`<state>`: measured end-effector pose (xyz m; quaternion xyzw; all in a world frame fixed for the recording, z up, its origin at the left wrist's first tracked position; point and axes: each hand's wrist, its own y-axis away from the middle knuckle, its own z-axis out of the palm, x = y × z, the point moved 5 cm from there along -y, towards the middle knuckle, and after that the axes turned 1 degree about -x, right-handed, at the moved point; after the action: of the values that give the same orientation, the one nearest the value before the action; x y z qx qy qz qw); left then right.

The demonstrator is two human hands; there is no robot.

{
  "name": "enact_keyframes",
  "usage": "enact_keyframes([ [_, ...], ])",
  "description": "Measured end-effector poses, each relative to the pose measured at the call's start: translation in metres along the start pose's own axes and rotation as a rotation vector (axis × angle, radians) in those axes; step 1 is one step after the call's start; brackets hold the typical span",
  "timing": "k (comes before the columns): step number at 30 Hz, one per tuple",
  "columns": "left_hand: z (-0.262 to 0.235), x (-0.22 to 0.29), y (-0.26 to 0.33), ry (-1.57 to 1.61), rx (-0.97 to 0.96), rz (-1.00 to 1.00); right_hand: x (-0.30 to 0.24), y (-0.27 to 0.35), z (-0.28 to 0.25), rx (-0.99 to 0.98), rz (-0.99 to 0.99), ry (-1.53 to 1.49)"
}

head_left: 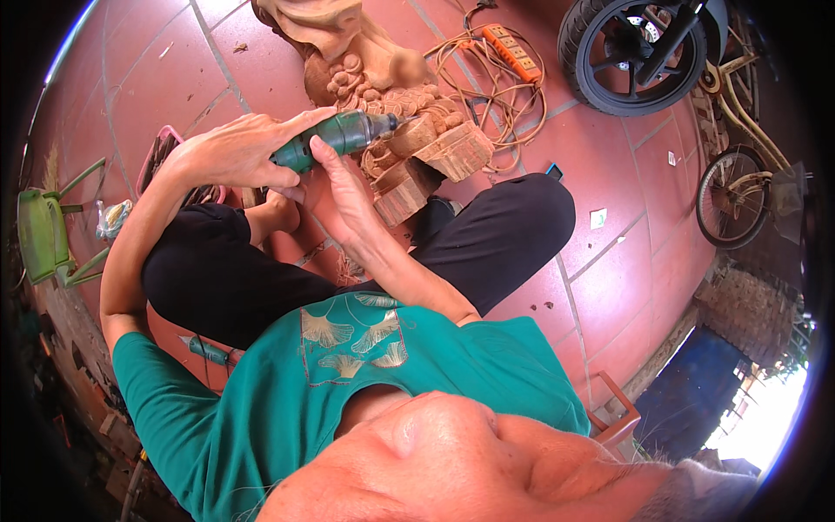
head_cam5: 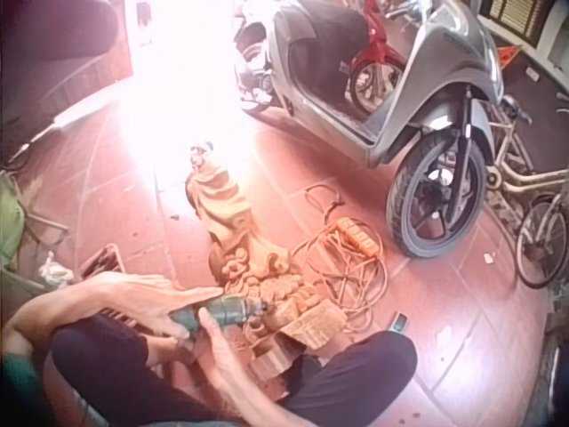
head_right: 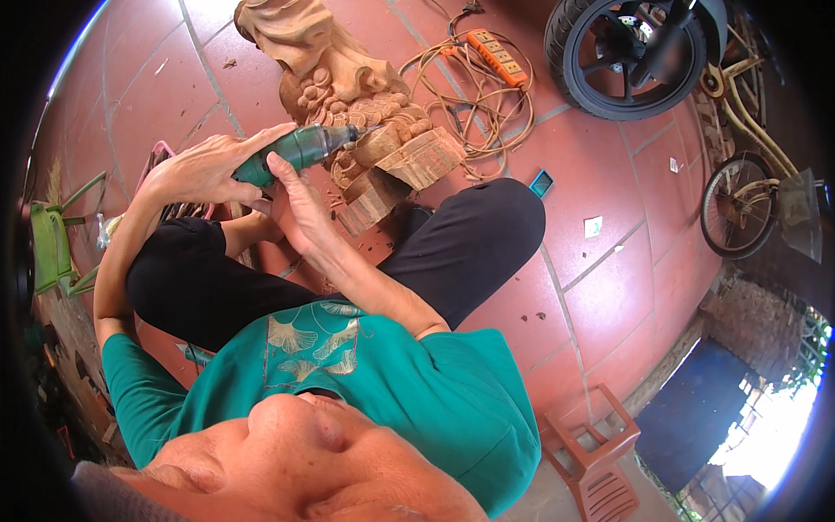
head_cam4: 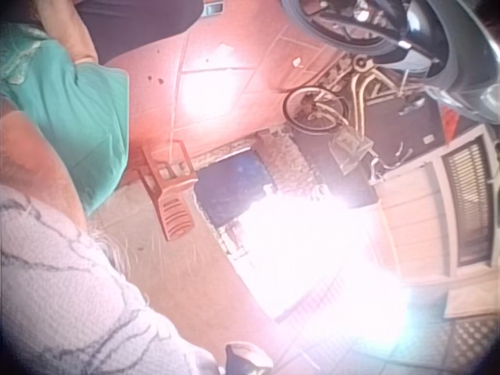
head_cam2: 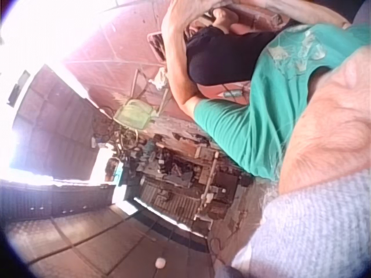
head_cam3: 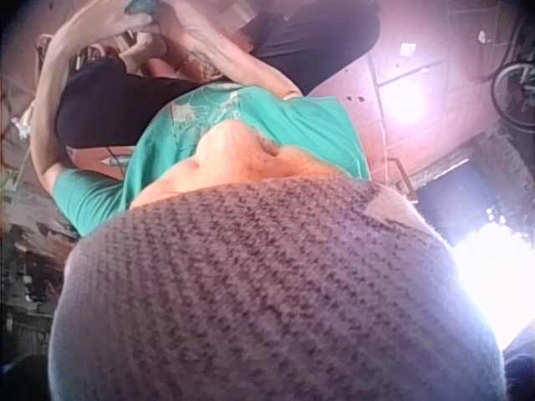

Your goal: The person sits on the floor and uses a handheld rotary tool to carve details into a wooden sculpture. The person holds the tool with both hands and works on the surface of the wood, creating fine patterns.

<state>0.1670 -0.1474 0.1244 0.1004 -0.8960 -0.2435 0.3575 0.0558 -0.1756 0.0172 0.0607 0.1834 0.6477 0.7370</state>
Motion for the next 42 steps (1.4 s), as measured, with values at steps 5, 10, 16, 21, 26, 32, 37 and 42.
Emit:
enact_keyframes([
  [5,0.002,-0.002,0.002,0.005,0.007,0.017,0.003,0.001,-0.001,0.004,0.016,-0.012],
  [10,0.008,-0.014,-0.001,-0.033,0.059,0.085,0.000,0.002,0.002,0.023,0.005,-0.009],
  [16,0.004,-0.005,-0.001,0.047,-0.016,-0.031,0.001,-0.002,-0.004,0.021,0.032,-0.007],
  [21,0.006,-0.008,0.001,0.014,-0.029,-0.008,0.007,0.002,-0.004,0.034,0.028,-0.007],
  [26,0.010,-0.015,0.000,-0.003,-0.020,0.012,0.009,0.003,-0.004,0.047,0.009,0.013],
  [32,0.010,-0.014,-0.001,0.058,-0.010,0.011,0.008,-0.001,-0.009,0.039,0.027,0.033],
  [37,0.008,-0.014,0.000,0.094,-0.042,-0.028,0.008,-0.004,-0.013,0.005,0.051,0.061],
  [42,0.010,-0.014,0.001,0.064,-0.058,-0.039,0.007,0.001,-0.004,0.068,0.014,0.073],
])
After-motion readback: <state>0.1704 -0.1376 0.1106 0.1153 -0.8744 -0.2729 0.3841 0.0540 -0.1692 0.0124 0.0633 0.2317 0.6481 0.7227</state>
